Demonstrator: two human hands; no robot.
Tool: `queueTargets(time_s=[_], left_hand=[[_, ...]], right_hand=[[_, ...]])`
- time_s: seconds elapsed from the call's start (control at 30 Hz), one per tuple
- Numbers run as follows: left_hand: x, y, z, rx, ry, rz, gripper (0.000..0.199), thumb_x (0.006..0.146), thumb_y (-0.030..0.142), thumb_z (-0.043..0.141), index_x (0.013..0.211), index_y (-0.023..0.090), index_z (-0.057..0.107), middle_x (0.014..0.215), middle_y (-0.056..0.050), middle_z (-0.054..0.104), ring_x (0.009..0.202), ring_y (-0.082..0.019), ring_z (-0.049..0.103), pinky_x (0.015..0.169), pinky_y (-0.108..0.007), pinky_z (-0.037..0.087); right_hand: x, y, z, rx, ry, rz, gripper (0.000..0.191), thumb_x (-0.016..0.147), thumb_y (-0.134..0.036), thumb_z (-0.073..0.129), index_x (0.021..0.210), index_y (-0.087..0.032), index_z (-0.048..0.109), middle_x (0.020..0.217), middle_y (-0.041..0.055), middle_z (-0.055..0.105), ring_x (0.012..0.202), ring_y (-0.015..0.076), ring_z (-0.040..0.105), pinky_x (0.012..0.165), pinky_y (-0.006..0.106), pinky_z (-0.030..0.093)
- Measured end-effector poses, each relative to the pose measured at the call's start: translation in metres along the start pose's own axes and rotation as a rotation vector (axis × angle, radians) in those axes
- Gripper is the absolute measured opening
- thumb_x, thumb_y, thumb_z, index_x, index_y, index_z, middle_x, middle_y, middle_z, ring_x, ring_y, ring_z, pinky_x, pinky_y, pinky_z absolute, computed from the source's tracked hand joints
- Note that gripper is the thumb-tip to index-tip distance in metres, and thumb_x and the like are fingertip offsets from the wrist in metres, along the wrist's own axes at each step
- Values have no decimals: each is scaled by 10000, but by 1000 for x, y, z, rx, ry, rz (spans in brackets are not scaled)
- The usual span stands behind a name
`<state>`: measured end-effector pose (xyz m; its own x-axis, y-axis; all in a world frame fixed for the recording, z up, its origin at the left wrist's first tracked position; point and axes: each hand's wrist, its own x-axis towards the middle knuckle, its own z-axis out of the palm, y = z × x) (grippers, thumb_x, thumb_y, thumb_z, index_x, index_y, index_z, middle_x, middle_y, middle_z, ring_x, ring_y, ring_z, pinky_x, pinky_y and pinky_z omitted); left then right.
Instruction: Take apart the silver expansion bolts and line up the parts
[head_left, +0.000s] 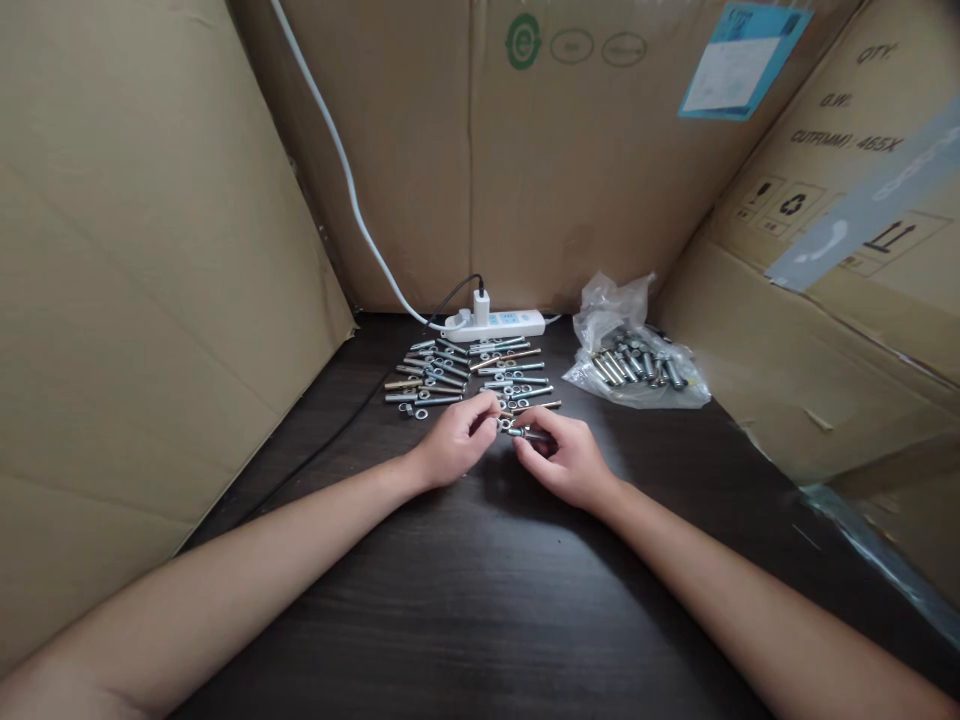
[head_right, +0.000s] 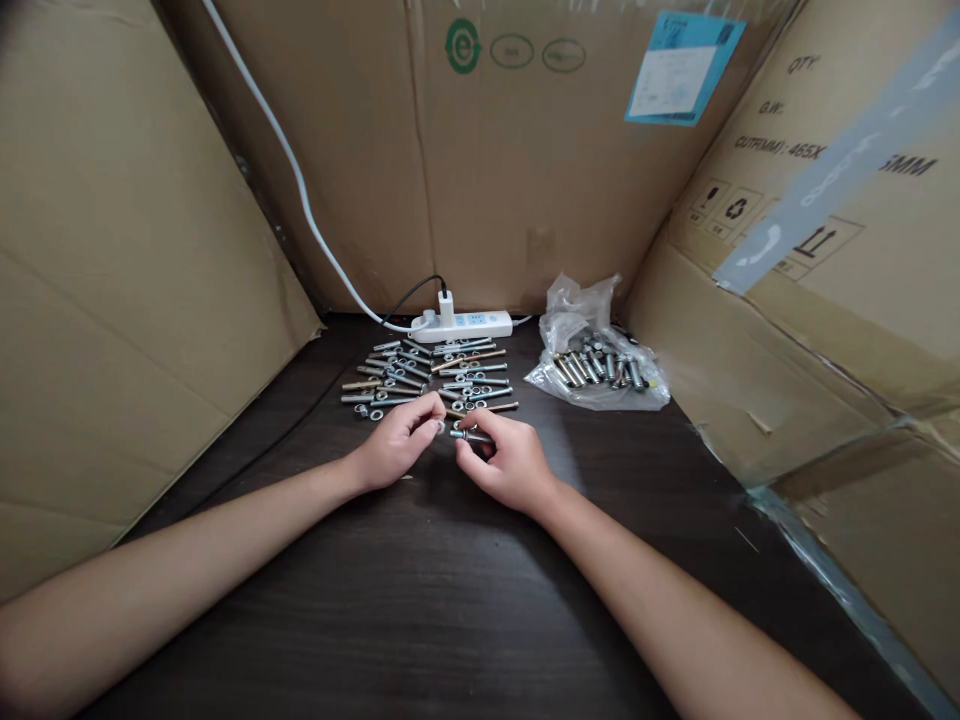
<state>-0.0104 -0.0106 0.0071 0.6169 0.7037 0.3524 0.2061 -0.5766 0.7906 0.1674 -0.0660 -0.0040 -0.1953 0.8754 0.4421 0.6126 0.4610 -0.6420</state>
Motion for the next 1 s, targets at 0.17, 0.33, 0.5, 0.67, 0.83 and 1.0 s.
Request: queueTargets(time_s=[0.17, 0.33, 0.5, 0.67, 0.83, 1.0], left_hand=[[0, 4, 4, -268, 17, -131, 168, 844, 295, 457, 745, 162, 427, 689, 41, 443, 515, -59, 385, 495, -206, 305], [1, 9, 7, -645, -35, -378, 185, 841, 314, 465, 754, 178, 375, 664, 44, 483, 378, -30, 373, 379, -177, 216], [4, 12, 6, -832, -66, -526, 175, 834, 225, 445, 722, 184, 317, 567, 78, 355, 370, -11, 256, 389, -145, 150], [3, 15, 5, -849, -143, -622, 34, 831, 193, 375, 803, 197, 356, 541, 88, 253, 370, -21, 174, 395, -137, 102], [2, 15, 4, -878, -233, -651, 127, 879, 304, 364, 811, 200, 340, 565, 82, 252, 388, -23, 165, 399, -142, 96], [2, 17, 3, -941, -311, -713, 130, 874, 312, 370, 828, 192, 355, 576, 79, 258, 397, -28, 161, 393, -145, 114]], right_hand=[[0, -1, 0, 8, -10, -2, 116, 815, -265, 552, 887, -180, 583, 617, -33, 554, 515, 90, 464, 530, 203, 361], [1, -3, -1, -3, -25, -17, 151, 858, -294, 516, 928, -186, 594, 638, -22, 565, 530, 99, 478, 537, 211, 366], [1, -2, 0, -41, -13, -13, 200, 880, -327, 503, 989, -188, 597, 646, -15, 588, 528, 106, 497, 535, 217, 374], [1, 0, 1, -16, -24, -32, 238, 897, -307, 498, 1089, -201, 591, 874, 29, 689, 682, 127, 614, 623, 222, 452], [2, 2, 2, -19, 9, -120, 251, 902, -297, 507, 1119, -219, 607, 1073, 58, 677, 934, 166, 640, 792, 266, 498], [1, 3, 2, -137, -14, -140, 282, 908, -322, 512, 1154, -233, 616, 1004, 57, 683, 865, 162, 641, 777, 268, 499]])
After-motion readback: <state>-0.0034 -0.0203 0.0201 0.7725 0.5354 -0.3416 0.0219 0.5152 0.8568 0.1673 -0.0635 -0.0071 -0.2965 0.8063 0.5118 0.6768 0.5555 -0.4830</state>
